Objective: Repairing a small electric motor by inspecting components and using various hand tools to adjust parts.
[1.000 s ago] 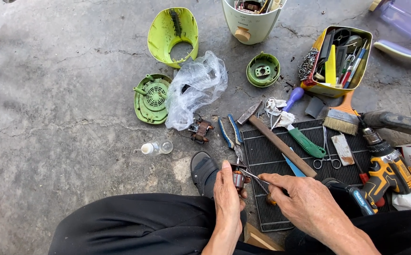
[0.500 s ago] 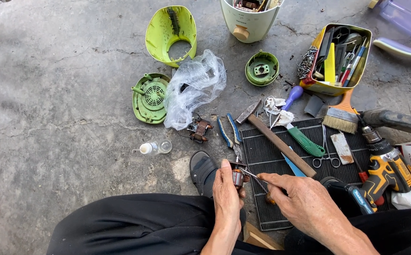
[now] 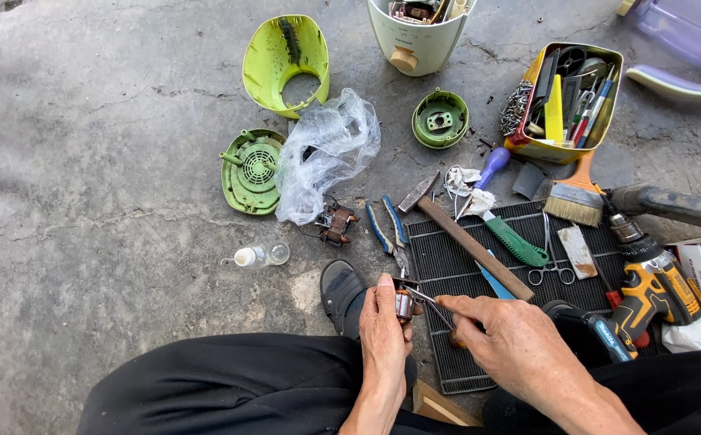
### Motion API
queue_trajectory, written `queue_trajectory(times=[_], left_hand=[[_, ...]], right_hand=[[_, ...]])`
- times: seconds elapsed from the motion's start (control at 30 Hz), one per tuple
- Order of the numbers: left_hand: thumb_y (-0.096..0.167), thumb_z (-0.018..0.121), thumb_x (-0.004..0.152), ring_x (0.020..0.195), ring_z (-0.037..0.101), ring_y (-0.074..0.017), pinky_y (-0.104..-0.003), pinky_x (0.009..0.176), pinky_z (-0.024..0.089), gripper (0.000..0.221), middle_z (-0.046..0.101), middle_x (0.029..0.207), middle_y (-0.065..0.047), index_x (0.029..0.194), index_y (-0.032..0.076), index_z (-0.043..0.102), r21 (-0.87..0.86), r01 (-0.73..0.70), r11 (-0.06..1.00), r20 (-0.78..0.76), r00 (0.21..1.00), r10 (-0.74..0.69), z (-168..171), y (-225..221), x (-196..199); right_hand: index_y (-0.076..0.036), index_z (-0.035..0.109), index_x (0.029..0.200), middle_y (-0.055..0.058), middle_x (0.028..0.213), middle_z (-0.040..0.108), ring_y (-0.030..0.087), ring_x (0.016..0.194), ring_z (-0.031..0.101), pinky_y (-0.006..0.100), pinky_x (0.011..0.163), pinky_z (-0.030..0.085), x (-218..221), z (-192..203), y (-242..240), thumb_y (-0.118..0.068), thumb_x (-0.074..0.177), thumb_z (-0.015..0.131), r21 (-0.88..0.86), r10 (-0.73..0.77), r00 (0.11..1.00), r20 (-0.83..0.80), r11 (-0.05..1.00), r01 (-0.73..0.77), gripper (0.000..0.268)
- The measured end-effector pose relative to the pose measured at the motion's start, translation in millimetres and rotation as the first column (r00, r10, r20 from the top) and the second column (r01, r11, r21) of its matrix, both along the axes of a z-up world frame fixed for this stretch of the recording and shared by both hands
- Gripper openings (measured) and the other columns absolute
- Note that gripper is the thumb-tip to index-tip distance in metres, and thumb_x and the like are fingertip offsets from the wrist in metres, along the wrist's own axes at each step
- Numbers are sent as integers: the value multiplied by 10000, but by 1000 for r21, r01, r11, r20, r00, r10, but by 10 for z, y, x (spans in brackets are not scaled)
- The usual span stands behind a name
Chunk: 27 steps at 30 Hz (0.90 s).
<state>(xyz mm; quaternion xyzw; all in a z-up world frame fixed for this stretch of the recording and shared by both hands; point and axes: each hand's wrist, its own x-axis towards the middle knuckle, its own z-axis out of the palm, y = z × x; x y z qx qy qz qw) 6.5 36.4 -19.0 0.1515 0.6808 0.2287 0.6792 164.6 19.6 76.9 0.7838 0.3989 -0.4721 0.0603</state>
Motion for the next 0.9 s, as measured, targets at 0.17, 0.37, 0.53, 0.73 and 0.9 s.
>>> queue_trajectory(times=[0.17,0.37,0.53,0.73,0.9], left_hand=[[528,530,1133,515,407,-76,-224,419,206,467,689,804,-71,1103,86,675,6,-22,1000,34,999,21,-1,-3,8],[489,558,1142,496,399,-70,-219,379,206,437,685,814,-83,1124,67,670,-15,-26,1000,54,998,27,76,24,21],[478,562,1140,503,403,-72,-216,376,216,442,685,833,-89,1156,55,689,-17,-61,998,61,996,62,56,-14,25],[468,562,1130,501,410,-67,-210,363,218,436,695,839,-104,1213,55,676,15,-108,994,125,987,105,3,-76,14],[463,588,1125,465,396,-64,-209,332,187,431,690,826,-104,1195,49,686,0,-121,993,154,981,120,-104,-77,2]], right_hand=[[-401,864,1281,-49,795,902,116,546,719,283,568,592,-25,-94,-92,-289,974,679,22,-57,998,3,998,57,376],[-409,827,1298,-49,956,902,163,702,820,338,706,656,-15,-350,-307,-293,966,663,173,-5,999,37,985,-1,388],[-429,765,1394,-64,902,855,119,704,790,310,689,652,-90,-403,-386,-306,1011,638,131,14,999,29,991,-18,422],[-382,796,1348,-60,1020,898,169,775,847,344,760,680,-95,-396,-435,-294,978,646,198,-20,1000,21,980,16,409],[-395,742,1409,-36,916,848,187,693,824,372,678,684,-134,-523,-510,-276,985,643,276,16,998,57,961,-31,451]])
